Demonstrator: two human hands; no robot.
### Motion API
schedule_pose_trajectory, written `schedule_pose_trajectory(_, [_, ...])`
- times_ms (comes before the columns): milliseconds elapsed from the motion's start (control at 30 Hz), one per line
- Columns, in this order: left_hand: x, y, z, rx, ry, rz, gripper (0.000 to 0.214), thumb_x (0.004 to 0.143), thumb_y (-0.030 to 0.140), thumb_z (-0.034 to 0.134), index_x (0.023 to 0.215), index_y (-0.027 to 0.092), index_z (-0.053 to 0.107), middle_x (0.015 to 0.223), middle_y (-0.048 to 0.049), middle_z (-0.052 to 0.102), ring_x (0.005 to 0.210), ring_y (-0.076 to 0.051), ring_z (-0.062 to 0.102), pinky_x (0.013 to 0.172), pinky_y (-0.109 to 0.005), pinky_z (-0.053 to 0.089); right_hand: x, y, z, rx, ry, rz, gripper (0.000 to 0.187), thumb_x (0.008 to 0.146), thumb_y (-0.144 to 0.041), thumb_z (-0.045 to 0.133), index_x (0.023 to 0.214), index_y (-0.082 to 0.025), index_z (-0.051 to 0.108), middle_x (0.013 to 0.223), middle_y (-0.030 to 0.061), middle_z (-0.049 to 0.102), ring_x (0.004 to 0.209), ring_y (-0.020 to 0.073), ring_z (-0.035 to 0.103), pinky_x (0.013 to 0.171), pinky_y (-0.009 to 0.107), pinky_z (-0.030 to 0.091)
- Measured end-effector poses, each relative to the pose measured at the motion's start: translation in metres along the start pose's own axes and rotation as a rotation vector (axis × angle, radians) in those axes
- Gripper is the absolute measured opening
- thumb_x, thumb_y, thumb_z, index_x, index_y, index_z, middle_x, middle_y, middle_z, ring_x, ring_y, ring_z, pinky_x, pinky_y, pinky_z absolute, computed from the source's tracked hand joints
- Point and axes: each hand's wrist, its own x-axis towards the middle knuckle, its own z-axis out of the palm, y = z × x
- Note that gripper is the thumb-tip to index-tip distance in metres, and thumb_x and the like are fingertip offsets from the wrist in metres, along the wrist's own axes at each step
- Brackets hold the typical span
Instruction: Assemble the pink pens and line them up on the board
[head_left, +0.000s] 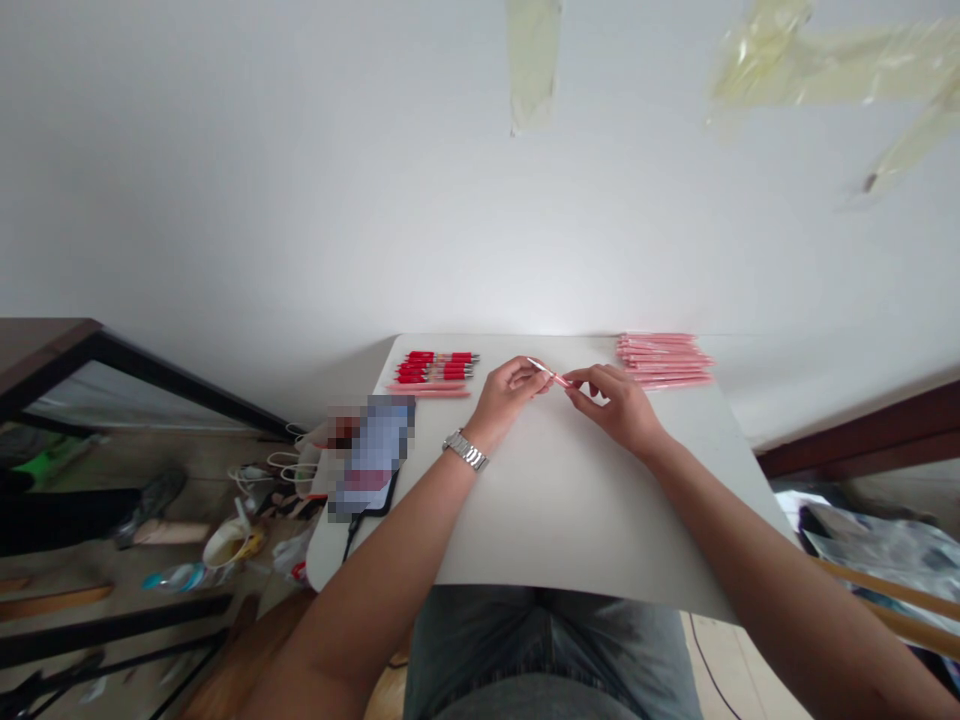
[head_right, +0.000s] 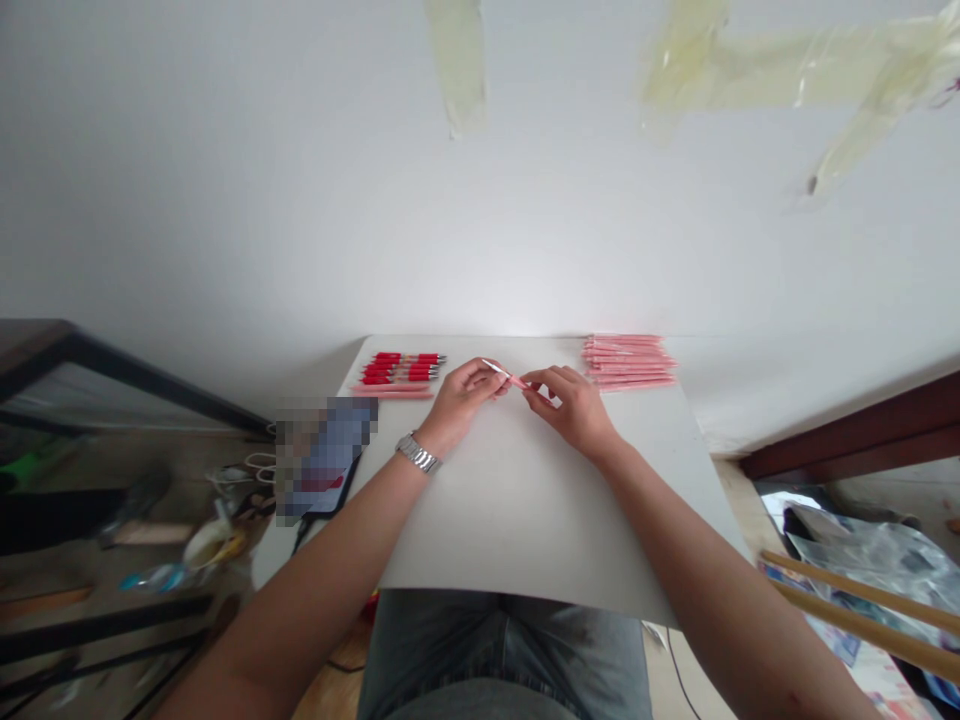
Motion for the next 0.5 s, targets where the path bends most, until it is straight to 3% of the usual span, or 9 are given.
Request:
schedule_pose_trajectory(367, [0.001,-0.004,-0.007,0.093,0.014,0.049,0.032,0.089,0.043,0.075,0.108,0.019,0.072,0.101,-0.0074,0.073,0.085,-0.016,0.068,0.073,-0.028,0.053,0.0,-0.004,0.001,0.016,0.028,0.013,0.015,0.099,-0.028,0.061,0.11,-0.024,0.071,0.087,0.0031,0.071,0.073,0.017,0.059,0.069,0.032,0.047])
schedule_pose_trajectory(500, [0.003,0.001,-0.017,0.202,0.057,0.141,0.024,0.093,0.038,0.07,0.107,0.019,0.069,0.101,-0.0069,0.073,0.081,-0.015,0.069,0.082,-0.032,0.057,-0.001,-0.002,0.002,0.016,0.046,0.035,0.015,0.099,-0.028,0.062,0.11,-0.025,0.071,0.087,0.0029,0.071,0.072,0.0169,0.059,0.068,0.032,0.047])
